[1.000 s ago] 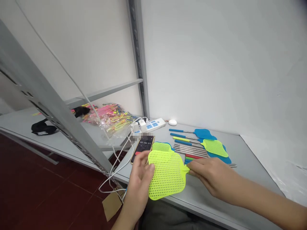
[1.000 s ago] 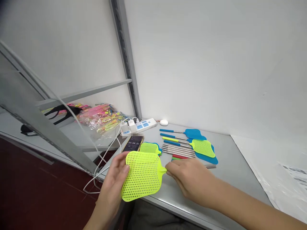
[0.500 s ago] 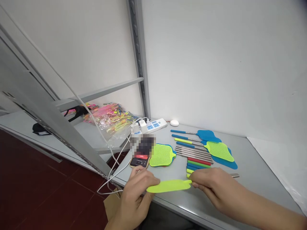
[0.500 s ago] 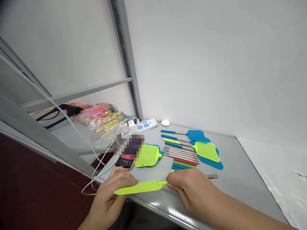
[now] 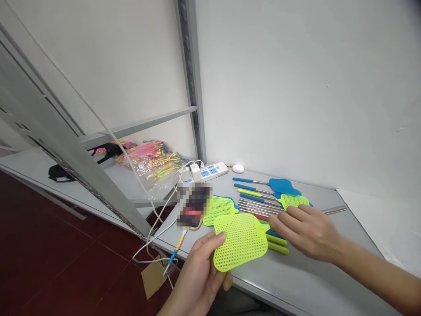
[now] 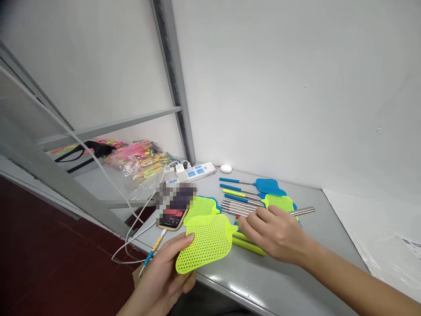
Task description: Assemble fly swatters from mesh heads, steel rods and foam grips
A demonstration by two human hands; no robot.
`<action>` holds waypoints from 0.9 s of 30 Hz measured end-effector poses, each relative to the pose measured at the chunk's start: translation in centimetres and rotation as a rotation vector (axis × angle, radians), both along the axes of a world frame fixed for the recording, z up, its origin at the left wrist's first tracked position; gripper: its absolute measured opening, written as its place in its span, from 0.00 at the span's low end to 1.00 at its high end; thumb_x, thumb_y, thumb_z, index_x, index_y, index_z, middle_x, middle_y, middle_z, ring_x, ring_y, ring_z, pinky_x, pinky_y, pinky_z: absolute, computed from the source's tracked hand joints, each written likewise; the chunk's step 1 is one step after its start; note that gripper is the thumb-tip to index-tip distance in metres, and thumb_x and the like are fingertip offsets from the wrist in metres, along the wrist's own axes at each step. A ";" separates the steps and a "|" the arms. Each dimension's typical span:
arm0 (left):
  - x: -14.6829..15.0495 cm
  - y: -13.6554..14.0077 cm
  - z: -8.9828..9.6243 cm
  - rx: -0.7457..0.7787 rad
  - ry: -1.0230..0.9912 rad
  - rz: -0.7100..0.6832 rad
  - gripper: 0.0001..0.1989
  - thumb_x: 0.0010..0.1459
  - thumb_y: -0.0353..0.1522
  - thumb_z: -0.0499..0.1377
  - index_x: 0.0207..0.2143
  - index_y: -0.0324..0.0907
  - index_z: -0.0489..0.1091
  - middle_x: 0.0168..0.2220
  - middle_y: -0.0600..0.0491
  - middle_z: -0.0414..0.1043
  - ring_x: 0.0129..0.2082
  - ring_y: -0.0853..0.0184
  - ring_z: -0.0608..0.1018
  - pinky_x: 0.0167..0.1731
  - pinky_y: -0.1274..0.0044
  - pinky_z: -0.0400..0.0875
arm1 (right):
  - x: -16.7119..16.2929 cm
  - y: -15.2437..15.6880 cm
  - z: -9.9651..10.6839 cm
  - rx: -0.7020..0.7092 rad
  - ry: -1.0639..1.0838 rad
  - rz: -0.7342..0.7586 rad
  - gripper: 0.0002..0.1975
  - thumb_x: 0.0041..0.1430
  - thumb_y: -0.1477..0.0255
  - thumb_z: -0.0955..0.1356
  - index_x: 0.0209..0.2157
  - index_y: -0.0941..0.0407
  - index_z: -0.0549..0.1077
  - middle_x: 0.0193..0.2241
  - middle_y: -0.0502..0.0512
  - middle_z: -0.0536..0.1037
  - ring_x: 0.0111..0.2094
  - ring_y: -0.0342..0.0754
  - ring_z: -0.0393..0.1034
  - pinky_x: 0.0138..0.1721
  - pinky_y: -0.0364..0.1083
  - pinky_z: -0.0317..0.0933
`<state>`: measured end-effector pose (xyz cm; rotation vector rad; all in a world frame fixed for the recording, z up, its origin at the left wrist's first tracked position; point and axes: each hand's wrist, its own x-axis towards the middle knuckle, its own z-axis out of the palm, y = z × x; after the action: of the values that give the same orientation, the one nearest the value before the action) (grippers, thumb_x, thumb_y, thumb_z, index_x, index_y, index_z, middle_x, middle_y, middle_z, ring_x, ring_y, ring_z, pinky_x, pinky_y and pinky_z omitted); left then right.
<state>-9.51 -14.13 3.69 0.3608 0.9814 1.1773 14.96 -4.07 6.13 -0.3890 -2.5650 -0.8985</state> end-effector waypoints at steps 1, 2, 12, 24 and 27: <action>0.1 -0.1 0.2 0.040 0.044 -0.004 0.12 0.58 0.39 0.61 0.37 0.38 0.72 0.22 0.57 0.70 0.08 0.82 0.52 0.12 0.82 0.58 | 0.2 0.2 0.0 -0.001 0.006 0.007 0.07 0.64 0.79 0.62 0.40 0.59 0.71 0.23 0.51 0.69 0.25 0.47 0.56 0.28 0.49 0.42; 0.3 -0.2 0.3 0.074 0.085 -0.012 0.13 0.59 0.40 0.61 0.37 0.38 0.72 0.21 0.58 0.69 0.08 0.81 0.52 0.11 0.82 0.57 | 0.4 0.2 0.0 -0.024 0.010 0.004 0.07 0.64 0.79 0.62 0.40 0.59 0.70 0.23 0.50 0.69 0.25 0.47 0.56 0.27 0.49 0.42; -0.9 0.2 -2.7 0.410 0.667 0.123 0.17 0.62 0.43 0.54 0.48 0.43 0.69 0.41 0.48 0.72 0.38 0.62 0.75 0.35 0.74 0.71 | -0.2 -3.3 1.5 -1.070 -0.022 -0.436 0.15 0.71 0.63 0.54 0.36 0.53 0.66 0.29 0.50 0.76 0.27 0.47 0.68 0.24 0.44 0.47; -1.1 -2.3 -0.6 0.947 1.166 -0.089 0.09 0.59 0.31 0.59 0.26 0.48 0.76 0.22 0.55 0.74 0.24 0.66 0.74 0.55 0.63 0.63 | 0.7 -6.1 1.0 -0.840 -0.156 -0.161 0.05 0.64 0.77 0.60 0.35 0.52 0.62 0.28 0.47 0.75 0.23 0.43 0.65 0.23 0.46 0.41; 1.1 -3.5 -0.3 0.647 0.978 -0.031 0.14 0.60 0.39 0.59 0.25 0.44 0.77 0.25 0.51 0.75 0.27 0.63 0.76 0.36 0.73 0.73 | 1.1 -6.2 0.1 -0.601 -0.134 -0.119 0.07 0.62 0.80 0.60 0.35 0.53 0.63 0.26 0.47 0.73 0.22 0.44 0.61 0.23 0.47 0.38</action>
<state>-8.40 -17.64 3.43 1.5640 1.3768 1.2755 16.10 -10.25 6.22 -0.6709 -2.9273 -0.1657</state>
